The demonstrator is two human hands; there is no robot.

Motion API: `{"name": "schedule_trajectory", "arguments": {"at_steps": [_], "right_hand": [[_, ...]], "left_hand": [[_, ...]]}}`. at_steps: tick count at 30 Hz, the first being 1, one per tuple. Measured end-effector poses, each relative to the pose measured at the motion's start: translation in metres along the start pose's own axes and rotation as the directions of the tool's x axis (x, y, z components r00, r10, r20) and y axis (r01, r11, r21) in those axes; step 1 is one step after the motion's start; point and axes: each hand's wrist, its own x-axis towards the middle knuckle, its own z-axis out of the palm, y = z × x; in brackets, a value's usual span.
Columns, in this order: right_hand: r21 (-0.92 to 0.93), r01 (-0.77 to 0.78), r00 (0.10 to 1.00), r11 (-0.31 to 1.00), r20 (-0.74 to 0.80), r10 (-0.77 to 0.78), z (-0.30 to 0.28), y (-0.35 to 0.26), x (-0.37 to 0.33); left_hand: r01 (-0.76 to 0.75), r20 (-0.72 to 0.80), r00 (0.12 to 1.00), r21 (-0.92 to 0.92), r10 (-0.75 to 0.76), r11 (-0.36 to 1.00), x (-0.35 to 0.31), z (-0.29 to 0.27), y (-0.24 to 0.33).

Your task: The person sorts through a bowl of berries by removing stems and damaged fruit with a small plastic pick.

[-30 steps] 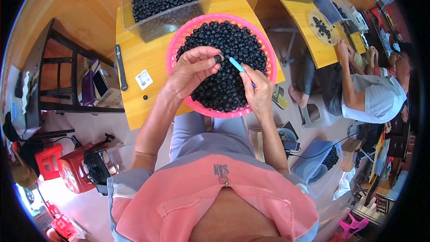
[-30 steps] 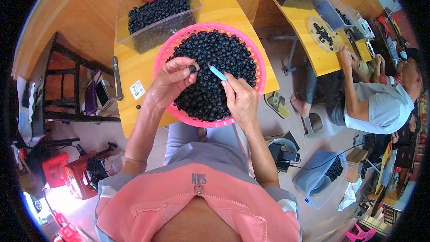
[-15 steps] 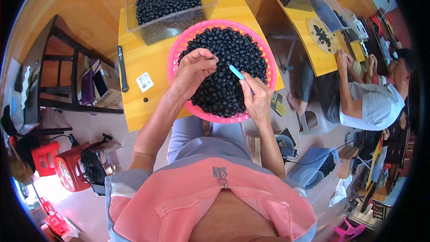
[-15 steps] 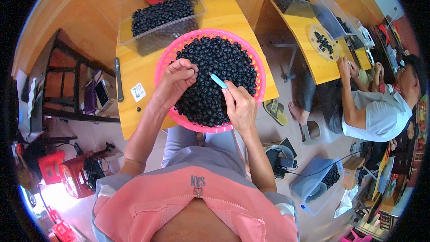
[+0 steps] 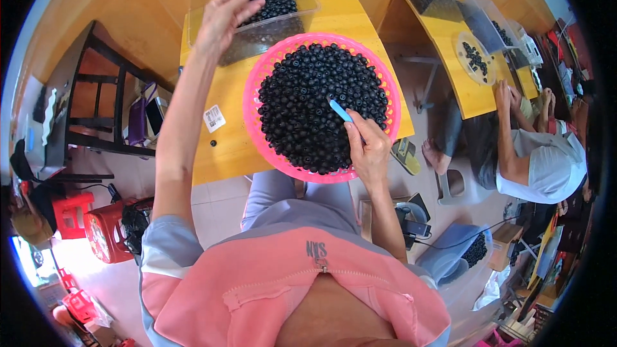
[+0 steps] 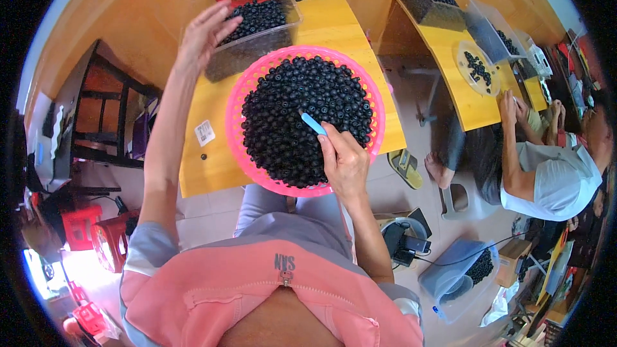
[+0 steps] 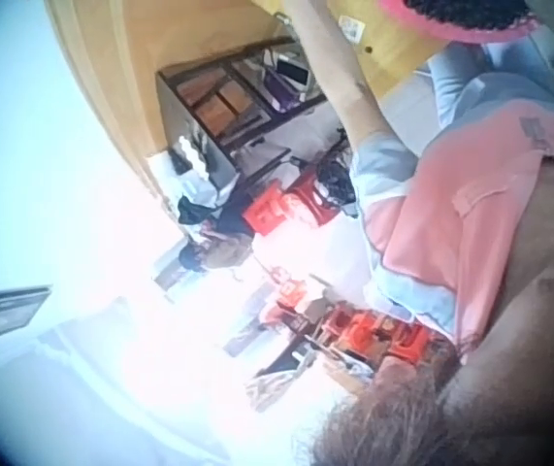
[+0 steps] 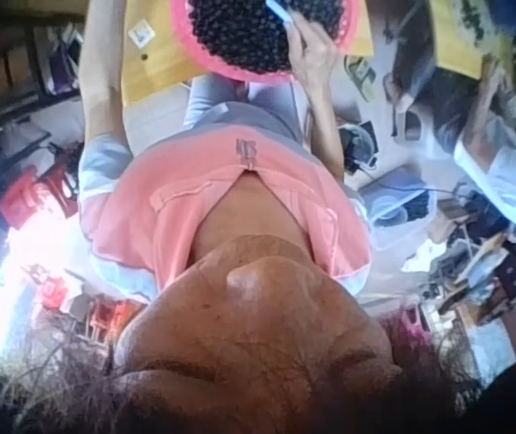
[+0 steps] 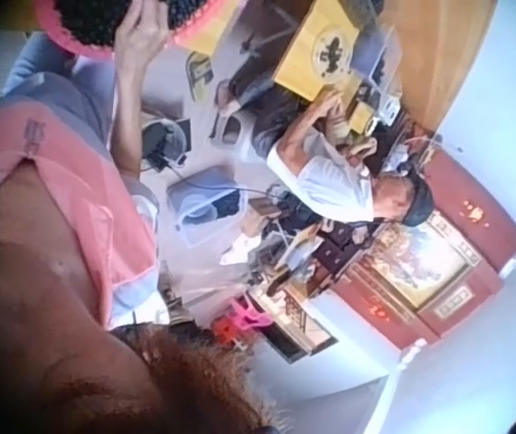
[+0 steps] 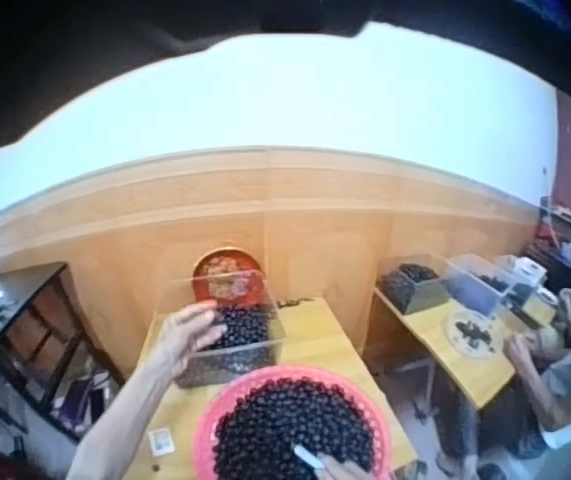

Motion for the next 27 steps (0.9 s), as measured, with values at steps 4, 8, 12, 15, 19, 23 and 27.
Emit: {"name": "schedule_trajectory", "arguments": {"at_steps": [4,8,12,15,19,23,27], "right_hand": [[0.005,-0.034,0.999,0.999,-0.005,0.034,0.001,0.002,0.001],[0.02,-0.029,0.999,0.999,-0.03,0.03,-0.001,0.006,0.001],[0.044,-0.025,0.999,0.999,-0.027,0.026,-0.002,0.008,0.001],[0.044,-0.028,0.999,0.999,-0.033,0.029,-0.001,0.007,0.001],[0.072,-0.029,0.999,0.997,-0.023,0.031,-0.001,0.006,0.0],[0.054,-0.031,0.999,0.998,-0.015,0.032,-0.002,0.005,0.0],[0.074,0.001,0.999,0.997,-0.039,0.002,0.001,0.009,-0.001]], "left_hand": [[-0.065,0.09,0.995,0.158,0.051,0.985,0.01,0.016,0.006],[-0.072,0.419,0.892,0.499,-0.167,0.863,-0.034,0.038,-0.025],[-0.065,0.432,0.822,0.717,-0.37,0.694,-0.08,0.044,-0.059],[-0.395,0.571,0.777,0.769,-0.264,0.503,-0.104,0.045,-0.077],[-0.537,0.645,0.754,0.712,-0.121,0.452,-0.124,0.047,-0.093],[-0.62,0.67,0.738,0.72,-0.078,0.311,-0.131,0.052,-0.091],[-0.642,0.667,0.742,0.735,-0.064,0.22,-0.133,0.047,-0.093]]}}
